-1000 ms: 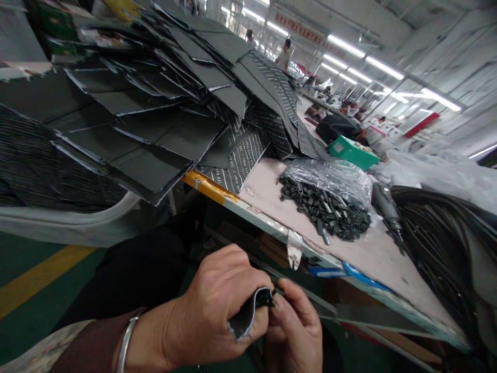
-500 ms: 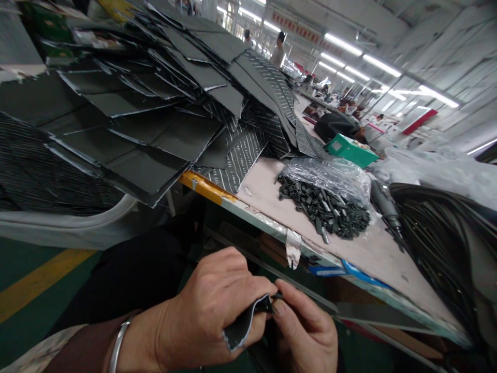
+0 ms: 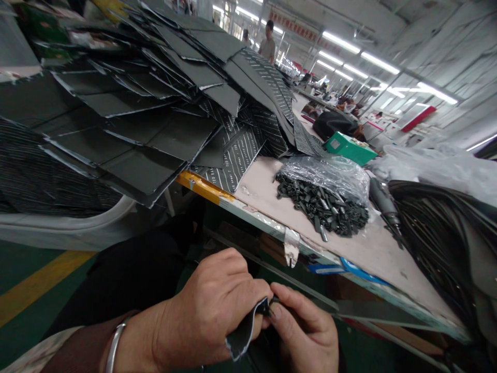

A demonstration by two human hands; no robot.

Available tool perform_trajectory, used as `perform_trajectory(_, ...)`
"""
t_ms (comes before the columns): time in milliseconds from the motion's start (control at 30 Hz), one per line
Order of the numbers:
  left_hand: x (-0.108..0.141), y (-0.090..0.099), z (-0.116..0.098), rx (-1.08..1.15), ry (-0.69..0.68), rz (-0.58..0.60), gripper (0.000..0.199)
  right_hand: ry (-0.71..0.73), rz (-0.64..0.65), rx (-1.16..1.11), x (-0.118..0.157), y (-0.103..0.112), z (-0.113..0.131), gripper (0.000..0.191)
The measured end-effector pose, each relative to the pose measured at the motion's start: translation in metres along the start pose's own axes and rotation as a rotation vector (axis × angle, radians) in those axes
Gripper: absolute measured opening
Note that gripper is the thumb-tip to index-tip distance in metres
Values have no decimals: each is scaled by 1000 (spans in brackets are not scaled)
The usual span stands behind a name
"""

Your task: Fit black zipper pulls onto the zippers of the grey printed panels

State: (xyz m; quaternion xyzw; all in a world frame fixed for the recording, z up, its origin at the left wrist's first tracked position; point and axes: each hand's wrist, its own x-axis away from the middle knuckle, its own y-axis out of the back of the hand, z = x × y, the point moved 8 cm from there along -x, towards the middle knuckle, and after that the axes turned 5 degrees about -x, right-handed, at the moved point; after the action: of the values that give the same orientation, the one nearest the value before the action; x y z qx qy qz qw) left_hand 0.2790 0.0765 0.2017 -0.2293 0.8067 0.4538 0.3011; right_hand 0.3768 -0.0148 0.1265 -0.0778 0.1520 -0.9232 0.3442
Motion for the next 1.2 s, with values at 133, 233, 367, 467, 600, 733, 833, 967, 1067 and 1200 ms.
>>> perform_trajectory(133,2,-2,-2,-25,-20,9,14,-92,-55,-53,2,3,-7,24)
perform_trajectory(233,2,-2,-3,-31,-30,18,14,-127,-107,-59,4,6,-11,28)
perform_trajectory(367,2,0,-3,-22,-30,1,15,-132,-142,-77,5,8,-14,30)
perform_trajectory(467,3,1,-2,-16,-17,-10,15,-150,-140,-117,5,7,-15,30)
perform_trajectory(600,5,2,2,33,7,-36,20,-89,-88,-107,2,9,-5,26)
perform_trajectory(733,7,5,15,145,166,-113,16,-68,-10,4,3,12,1,25)
perform_trajectory(833,7,0,23,276,294,-113,15,-111,21,-16,5,12,-1,27)
perform_trajectory(967,12,-22,34,705,562,0,9,-148,65,-68,5,6,-3,23)
perform_trajectory(1067,22,-42,36,938,784,137,10,-137,92,-92,4,1,-3,19)
perform_trajectory(1200,24,-41,39,920,833,123,8,-165,84,-95,3,4,-8,22)
